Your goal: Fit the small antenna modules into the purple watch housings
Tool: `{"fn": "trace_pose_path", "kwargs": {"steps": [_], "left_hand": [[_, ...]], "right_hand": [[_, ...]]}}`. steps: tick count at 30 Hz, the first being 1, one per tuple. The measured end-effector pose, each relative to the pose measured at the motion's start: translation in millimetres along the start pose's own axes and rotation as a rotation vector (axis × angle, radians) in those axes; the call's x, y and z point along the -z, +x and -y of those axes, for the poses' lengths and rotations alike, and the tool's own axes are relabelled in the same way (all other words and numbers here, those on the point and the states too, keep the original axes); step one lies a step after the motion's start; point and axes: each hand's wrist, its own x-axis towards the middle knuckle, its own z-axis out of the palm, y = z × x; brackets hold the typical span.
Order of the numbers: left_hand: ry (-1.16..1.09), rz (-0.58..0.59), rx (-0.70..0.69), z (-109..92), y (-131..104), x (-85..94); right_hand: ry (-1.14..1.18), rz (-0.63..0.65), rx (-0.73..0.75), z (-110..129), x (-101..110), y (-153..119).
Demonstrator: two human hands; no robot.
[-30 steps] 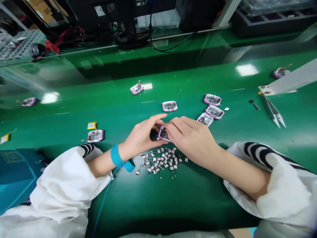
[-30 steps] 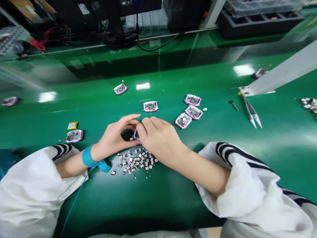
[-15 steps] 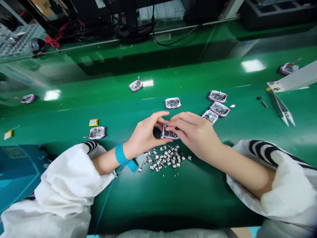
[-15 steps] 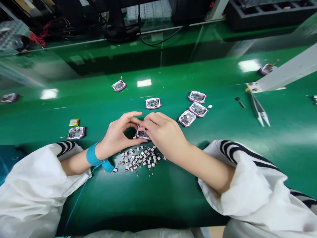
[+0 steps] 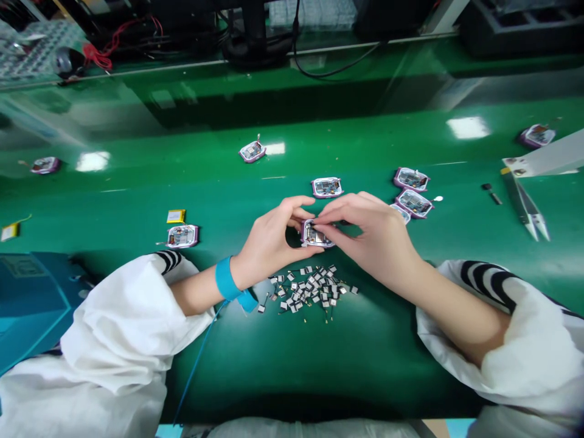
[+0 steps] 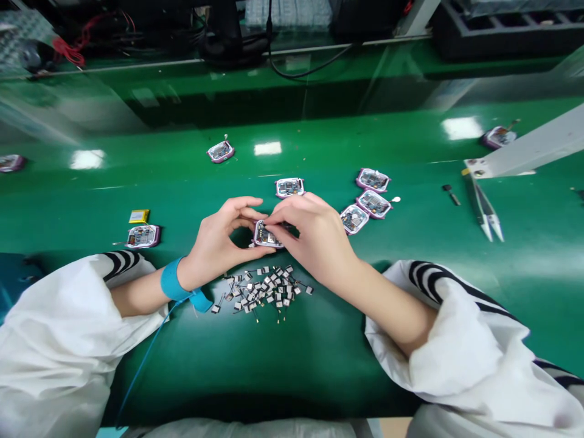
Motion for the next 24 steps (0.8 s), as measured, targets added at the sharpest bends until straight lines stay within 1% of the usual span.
{"fn": "trace_pose_path", "kwargs": {"steps": [4, 7, 10, 12, 15, 19, 21, 23, 24], "left_hand": [[-0.040, -0.014, -0.012, 0.8, -0.6, 0.0], [-0.049, -0.048, -0.024, 1.3, -1.9, -0.9], [-0.095, -0.088, -0.037, 1.4, -3.2, -2.5], [-0.119, -0.105, -0.056, 1.6, -3.8, -3.5], [-0.113, -0.120, -0.081, 2.4, -4.3, -4.2], [-0.056, -0.127, -0.118, 2.6, -5.2, -3.4], [-0.028, -0.130, -0.148, 2.3, -5.8, -2.9], [-0.034, -0.132, -0.157, 2.0, -6.2, -2.9], [-0.051, -0.132, -0.152, 2.0, -6.4, -3.1]], "right_hand": [[0.171, -0.045, -0.102, -3.2, -5.1, -0.5], [0.301, -0.070, -0.154, -2.3, -8.4, -1.9], [0.394, -0.096, -0.151, -1.1, -10.4, -2.5], [0.395, -0.125, -0.113, -0.6, -10.4, -2.3], [0.233, -0.151, 0.026, 0.5, -6.6, -1.3], [-0.095, -0.076, 0.189, 4.7, 4.7, 1.1], [-0.216, -0.054, 0.259, 6.6, 9.4, 2.3], [-0.258, -0.061, 0.293, 6.8, 11.2, 3.1], [-0.234, -0.060, 0.278, 6.1, 10.9, 3.2]]}}
